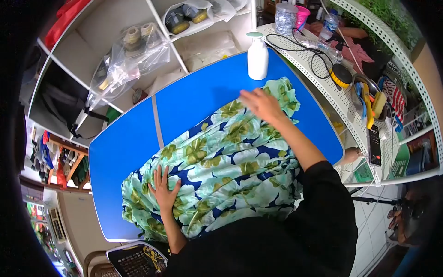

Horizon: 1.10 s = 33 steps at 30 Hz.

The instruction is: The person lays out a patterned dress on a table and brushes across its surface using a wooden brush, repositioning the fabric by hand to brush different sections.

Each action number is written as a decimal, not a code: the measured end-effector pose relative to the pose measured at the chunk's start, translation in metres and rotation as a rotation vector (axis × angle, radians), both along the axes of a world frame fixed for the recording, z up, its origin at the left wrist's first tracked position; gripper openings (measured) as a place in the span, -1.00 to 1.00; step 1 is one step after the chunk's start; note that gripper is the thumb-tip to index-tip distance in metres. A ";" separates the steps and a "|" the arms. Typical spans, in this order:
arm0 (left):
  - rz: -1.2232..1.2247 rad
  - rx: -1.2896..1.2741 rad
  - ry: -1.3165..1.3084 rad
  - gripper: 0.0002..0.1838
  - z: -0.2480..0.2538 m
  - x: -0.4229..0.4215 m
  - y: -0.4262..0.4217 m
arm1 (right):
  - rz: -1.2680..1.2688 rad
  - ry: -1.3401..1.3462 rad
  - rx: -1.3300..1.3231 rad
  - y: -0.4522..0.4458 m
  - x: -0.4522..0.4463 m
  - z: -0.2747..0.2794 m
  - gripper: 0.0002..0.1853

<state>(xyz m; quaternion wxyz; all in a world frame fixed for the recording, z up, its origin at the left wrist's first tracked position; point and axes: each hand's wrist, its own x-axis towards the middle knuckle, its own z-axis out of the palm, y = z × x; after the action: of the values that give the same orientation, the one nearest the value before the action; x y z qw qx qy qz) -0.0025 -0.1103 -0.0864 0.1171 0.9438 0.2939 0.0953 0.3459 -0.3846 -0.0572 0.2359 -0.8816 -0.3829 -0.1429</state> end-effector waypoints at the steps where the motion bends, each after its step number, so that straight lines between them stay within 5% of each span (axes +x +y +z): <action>1: 0.004 0.003 -0.009 -0.27 -0.001 -0.002 0.000 | -0.073 -0.064 -0.017 -0.004 0.019 -0.012 -0.59; 3: -0.017 -0.007 -0.002 -0.30 0.002 -0.002 -0.001 | -0.412 -0.036 0.037 -0.006 0.046 -0.009 -0.62; 5: -0.017 0.002 -0.029 -0.29 -0.001 -0.002 0.000 | -0.483 -0.073 0.159 0.009 0.042 -0.013 -0.61; 7: -0.005 0.013 -0.036 -0.29 -0.002 -0.002 0.000 | 0.096 -0.065 0.403 0.049 -0.005 0.012 -0.59; 11: -0.007 0.024 -0.021 -0.29 -0.001 -0.002 -0.001 | 0.555 -0.034 0.168 0.104 -0.100 -0.010 -0.62; 13: 0.022 0.021 -0.003 -0.29 0.000 -0.005 -0.006 | 0.437 0.257 0.069 0.108 -0.085 -0.044 -0.64; 16: 0.034 0.026 -0.001 -0.29 -0.002 -0.010 -0.006 | 0.239 0.212 0.302 0.079 -0.026 -0.035 -0.68; 17: 0.037 0.026 -0.005 -0.29 -0.003 -0.011 -0.007 | 0.109 -0.060 0.214 0.057 -0.001 -0.027 -0.77; 20: 0.033 0.021 -0.010 -0.29 0.000 -0.011 -0.008 | -0.570 -0.139 0.360 0.003 0.027 -0.031 -0.61; 23: 0.036 0.032 -0.018 -0.29 -0.005 -0.010 -0.006 | -0.093 -0.173 0.425 -0.004 -0.021 -0.007 -0.55; 25: 0.032 0.032 -0.020 -0.29 -0.005 -0.010 -0.006 | 0.187 -0.154 0.055 -0.004 -0.075 0.001 -0.56; 28: 0.028 0.042 -0.018 -0.30 -0.006 -0.011 -0.005 | 0.328 -0.281 0.033 -0.025 -0.076 -0.018 -0.57; 33: 0.033 0.019 -0.051 -0.36 -0.005 -0.013 -0.009 | -0.636 -0.051 0.158 -0.089 0.016 -0.015 -0.58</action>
<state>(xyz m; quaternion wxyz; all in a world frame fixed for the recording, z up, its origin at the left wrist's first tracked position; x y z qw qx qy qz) -0.0158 -0.1196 -0.0913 0.1139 0.9371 0.3057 0.1239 0.3621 -0.4737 -0.0725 0.2375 -0.9321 -0.0821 -0.2607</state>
